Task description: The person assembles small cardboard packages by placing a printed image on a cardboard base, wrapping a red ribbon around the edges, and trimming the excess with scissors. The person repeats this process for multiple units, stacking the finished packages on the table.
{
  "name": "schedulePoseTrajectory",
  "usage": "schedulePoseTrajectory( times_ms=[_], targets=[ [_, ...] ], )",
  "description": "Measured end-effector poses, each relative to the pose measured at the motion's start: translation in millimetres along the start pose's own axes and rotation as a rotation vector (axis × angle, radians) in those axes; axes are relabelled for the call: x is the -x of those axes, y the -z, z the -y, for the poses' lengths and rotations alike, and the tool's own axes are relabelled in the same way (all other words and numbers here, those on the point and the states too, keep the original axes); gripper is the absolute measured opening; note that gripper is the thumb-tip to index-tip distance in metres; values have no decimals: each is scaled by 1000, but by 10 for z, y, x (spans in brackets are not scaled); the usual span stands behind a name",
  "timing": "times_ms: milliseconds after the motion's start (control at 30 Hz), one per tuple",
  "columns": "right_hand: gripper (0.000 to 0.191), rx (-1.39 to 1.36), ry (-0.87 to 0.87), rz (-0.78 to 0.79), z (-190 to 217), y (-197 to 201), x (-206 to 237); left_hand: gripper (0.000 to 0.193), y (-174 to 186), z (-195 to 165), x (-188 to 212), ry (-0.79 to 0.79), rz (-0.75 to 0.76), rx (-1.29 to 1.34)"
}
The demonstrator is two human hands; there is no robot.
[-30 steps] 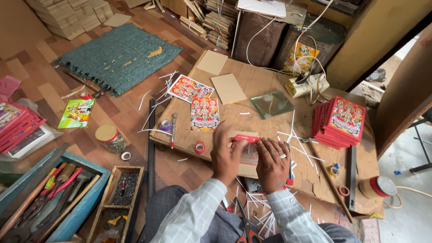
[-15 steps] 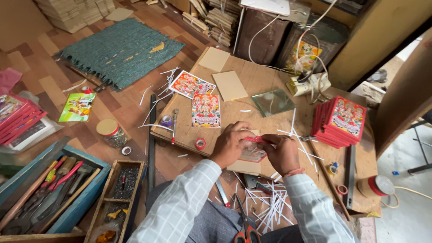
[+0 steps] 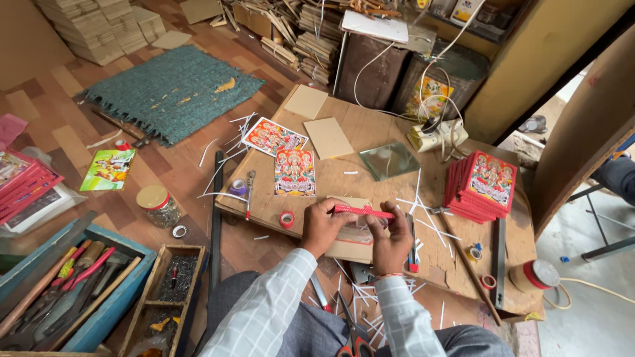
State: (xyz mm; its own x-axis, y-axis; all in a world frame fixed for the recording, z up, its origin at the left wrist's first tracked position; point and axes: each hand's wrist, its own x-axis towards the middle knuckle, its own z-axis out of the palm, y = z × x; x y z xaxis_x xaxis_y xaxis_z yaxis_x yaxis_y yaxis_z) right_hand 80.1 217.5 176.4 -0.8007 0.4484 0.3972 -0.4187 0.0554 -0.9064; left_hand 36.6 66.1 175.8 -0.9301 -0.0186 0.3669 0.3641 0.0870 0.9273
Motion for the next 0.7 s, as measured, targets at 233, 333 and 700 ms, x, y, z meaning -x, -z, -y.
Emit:
schedulePoseTrajectory(
  times_ms=[233,333,700],
  targets=[
    [40,182,-111,-238,25,-177,-10,24,64,-134,1,42,72,-21],
    [46,147,-152,-203,-37,-86,-69,34,94,-293,14,-313,-2,-321],
    [37,-31,-334,11,290,231,-178,21,11,-358,4,-188,228,-350]
  ],
)
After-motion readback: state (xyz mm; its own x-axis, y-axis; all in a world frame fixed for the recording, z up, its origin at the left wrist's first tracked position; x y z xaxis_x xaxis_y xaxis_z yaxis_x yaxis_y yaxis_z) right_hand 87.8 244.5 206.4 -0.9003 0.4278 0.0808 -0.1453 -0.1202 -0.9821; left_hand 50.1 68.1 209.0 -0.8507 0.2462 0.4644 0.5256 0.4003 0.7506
